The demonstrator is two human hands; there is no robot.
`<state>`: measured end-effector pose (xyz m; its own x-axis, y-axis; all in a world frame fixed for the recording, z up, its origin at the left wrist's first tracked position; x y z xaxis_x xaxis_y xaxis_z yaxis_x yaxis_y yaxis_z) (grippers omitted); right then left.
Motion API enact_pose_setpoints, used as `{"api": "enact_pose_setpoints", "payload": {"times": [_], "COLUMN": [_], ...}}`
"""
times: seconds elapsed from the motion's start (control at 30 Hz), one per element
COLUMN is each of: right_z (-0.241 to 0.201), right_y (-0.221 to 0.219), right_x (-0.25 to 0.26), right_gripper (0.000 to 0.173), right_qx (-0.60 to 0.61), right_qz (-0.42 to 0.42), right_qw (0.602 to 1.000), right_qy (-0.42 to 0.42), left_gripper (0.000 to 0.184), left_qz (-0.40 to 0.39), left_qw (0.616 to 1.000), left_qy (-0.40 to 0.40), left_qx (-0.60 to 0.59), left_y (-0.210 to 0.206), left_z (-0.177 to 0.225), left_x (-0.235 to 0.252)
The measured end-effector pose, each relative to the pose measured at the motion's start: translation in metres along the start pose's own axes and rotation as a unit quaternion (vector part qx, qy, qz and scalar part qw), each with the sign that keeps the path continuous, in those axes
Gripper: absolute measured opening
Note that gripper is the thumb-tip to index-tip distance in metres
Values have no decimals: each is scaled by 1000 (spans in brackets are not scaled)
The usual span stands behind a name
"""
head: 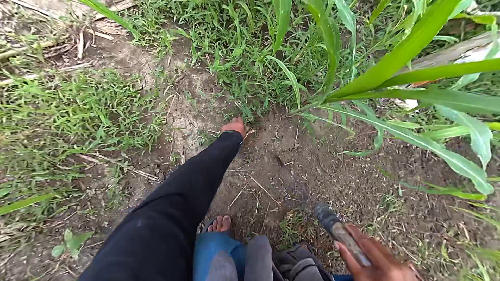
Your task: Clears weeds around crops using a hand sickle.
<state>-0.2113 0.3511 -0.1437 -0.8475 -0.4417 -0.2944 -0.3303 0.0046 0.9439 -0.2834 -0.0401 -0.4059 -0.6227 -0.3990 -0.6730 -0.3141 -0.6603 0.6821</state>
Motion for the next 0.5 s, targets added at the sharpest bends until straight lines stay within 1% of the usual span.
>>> {"api": "enact_pose_setpoints", "payload": {"times": [0.07, 0.13, 0.17, 0.23, 0.3, 0.37, 0.43, 0.47, 0.5], "right_z": [-10, -12, -12, -10, -10, -14, -15, -14, -12], "right_y": [-6, -10, -10, -11, -13, -14, -15, -16, -18], "right_x": [-3, -6, -6, -5, -5, -6, -7, -8, -9], "right_gripper": [48, 47, 46, 46, 47, 46, 46, 45, 45], "right_qx": [-20, -30, -30, -31, -33, -36, -38, -38, -39], "right_qz": [4, 7, 5, 3, 3, 8, 12, 15, 15], "right_qw": [1000, 999, 999, 1000, 999, 999, 999, 999, 999], "right_qy": [9, 13, 10, 5, 5, 9, 13, 15, 15], "left_gripper": [60, 48, 44, 36, 32, 34, 41, 46, 47], "left_qz": [-9, -16, -27, -54, -72, -80, -98, -114, -132], "left_qw": [999, 999, 999, 997, 993, 993, 990, 985, 978], "left_qy": [30, 47, 45, 26, 21, 23, -10, -49, -92], "left_qx": [3, -9, -5, 51, 86, 89, 103, 120, 130], "left_y": [-2, -2, -4, -1, 1, 3, 4, -5, -19], "left_z": [14, 24, 28, 35, 31, 22, 20, 21, 23], "left_x": [12, 21, 25, 26, 27, 25, 6, -7, -24]}}
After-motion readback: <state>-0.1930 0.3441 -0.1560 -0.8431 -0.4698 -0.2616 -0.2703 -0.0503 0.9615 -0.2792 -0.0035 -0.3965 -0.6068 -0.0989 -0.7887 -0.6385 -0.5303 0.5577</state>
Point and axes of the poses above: each hand's wrist, its own x-axis towards the middle knuckle, its own y-axis out of the back of the hand, z = x × y, the point moved 3 cm from there along x, towards the middle knuckle, and after that the axes turned 2 degrees about -z, right-handed, at the moved point
